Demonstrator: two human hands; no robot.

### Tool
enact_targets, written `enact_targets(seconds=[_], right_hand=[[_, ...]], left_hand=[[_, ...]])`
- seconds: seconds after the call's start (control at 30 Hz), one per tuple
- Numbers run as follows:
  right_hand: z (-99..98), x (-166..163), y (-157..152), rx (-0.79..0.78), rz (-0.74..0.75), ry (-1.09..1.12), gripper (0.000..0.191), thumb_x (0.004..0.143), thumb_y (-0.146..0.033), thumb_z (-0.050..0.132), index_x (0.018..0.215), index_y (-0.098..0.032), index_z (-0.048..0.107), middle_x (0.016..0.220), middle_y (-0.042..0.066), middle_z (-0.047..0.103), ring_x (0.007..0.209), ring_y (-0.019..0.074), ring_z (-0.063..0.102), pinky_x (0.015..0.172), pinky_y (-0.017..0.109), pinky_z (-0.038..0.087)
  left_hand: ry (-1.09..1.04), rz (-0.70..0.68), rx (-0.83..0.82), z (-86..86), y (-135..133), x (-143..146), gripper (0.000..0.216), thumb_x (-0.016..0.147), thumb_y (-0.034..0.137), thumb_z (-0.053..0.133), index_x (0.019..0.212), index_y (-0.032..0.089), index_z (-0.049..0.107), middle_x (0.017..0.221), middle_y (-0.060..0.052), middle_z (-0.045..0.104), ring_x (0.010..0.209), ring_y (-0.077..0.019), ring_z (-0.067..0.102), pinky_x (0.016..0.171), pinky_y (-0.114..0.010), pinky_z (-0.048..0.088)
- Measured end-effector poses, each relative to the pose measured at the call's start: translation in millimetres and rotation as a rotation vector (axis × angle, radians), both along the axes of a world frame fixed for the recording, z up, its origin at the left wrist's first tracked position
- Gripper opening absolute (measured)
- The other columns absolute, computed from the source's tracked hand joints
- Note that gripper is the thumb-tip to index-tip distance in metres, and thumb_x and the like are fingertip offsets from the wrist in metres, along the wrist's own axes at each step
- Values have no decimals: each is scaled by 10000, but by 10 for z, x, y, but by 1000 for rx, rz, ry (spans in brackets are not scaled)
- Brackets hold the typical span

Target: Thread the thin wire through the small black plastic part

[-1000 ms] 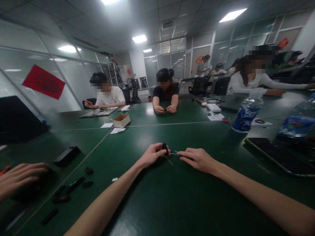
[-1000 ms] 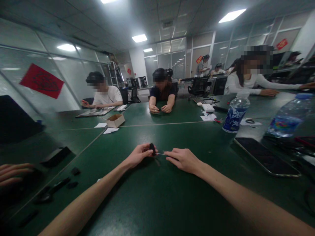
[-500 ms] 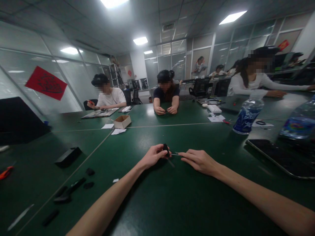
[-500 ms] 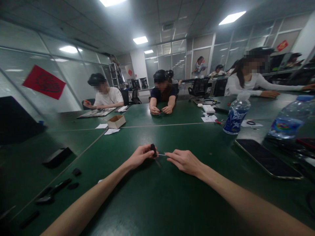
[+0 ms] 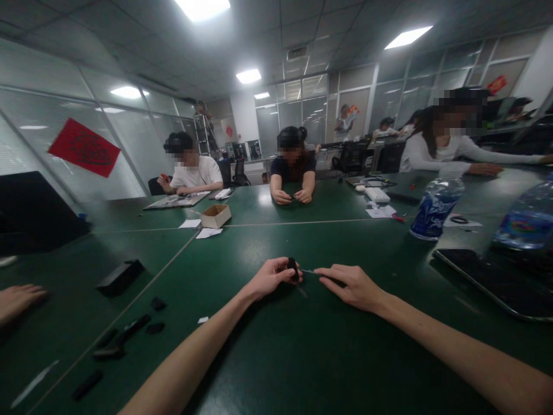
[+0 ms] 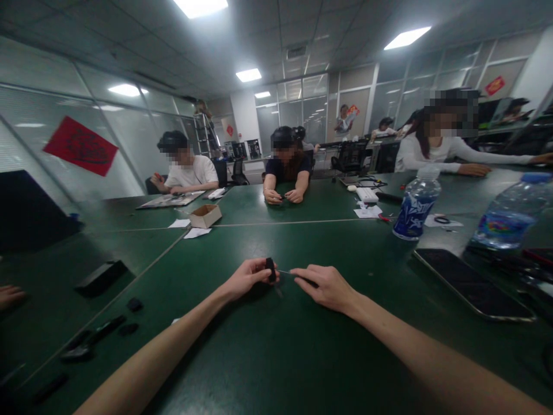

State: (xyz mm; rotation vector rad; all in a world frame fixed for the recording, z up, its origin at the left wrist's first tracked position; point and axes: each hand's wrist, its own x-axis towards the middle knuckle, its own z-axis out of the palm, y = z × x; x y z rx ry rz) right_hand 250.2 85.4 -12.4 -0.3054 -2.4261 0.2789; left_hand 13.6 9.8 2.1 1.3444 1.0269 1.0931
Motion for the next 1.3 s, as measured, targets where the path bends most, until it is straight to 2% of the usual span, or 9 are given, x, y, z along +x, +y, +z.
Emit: enact_targets(seconds=[0.3, 0.6, 0.93, 1.3], right_hand=[[38, 7, -15, -34, 20, -78, 324, 960, -349, 424, 1127, -160, 628, 816, 58, 650, 646, 129, 588, 567, 231, 467], [16, 10, -4, -35, 10, -101, 319, 960, -350, 432, 1137, -163, 622, 841, 57, 652, 667, 136, 596, 586, 242, 476], [5, 13, 7, -26, 12, -109, 318, 962, -348, 428, 1147, -165, 610, 885, 69, 661, 700, 142, 606, 612, 257, 487], [18, 14, -1, -22, 4, -79, 307, 958, -364, 436, 1130, -174, 604, 868, 60, 664, 697, 146, 611, 611, 260, 484]], left_hand=[[-162, 50, -62, -138, 66, -84, 371, 764, 294, 694, 1072, 117, 591, 1088, -150, 657, 890, -217, 660, 871, -388, 468], [-214, 58, -62, -94, 50, -61, 433, 755, 297, 707, 1120, 132, 542, 1020, -139, 670, 843, -217, 669, 824, -389, 483], [-235, 70, -91, -44, 34, -34, 401, 742, 293, 714, 1055, 119, 533, 946, -126, 680, 795, -214, 679, 730, -327, 493], [-217, 96, -117, -4, 23, -6, 426, 717, 323, 737, 1028, 116, 532, 891, -119, 688, 739, -210, 684, 689, -314, 492]])
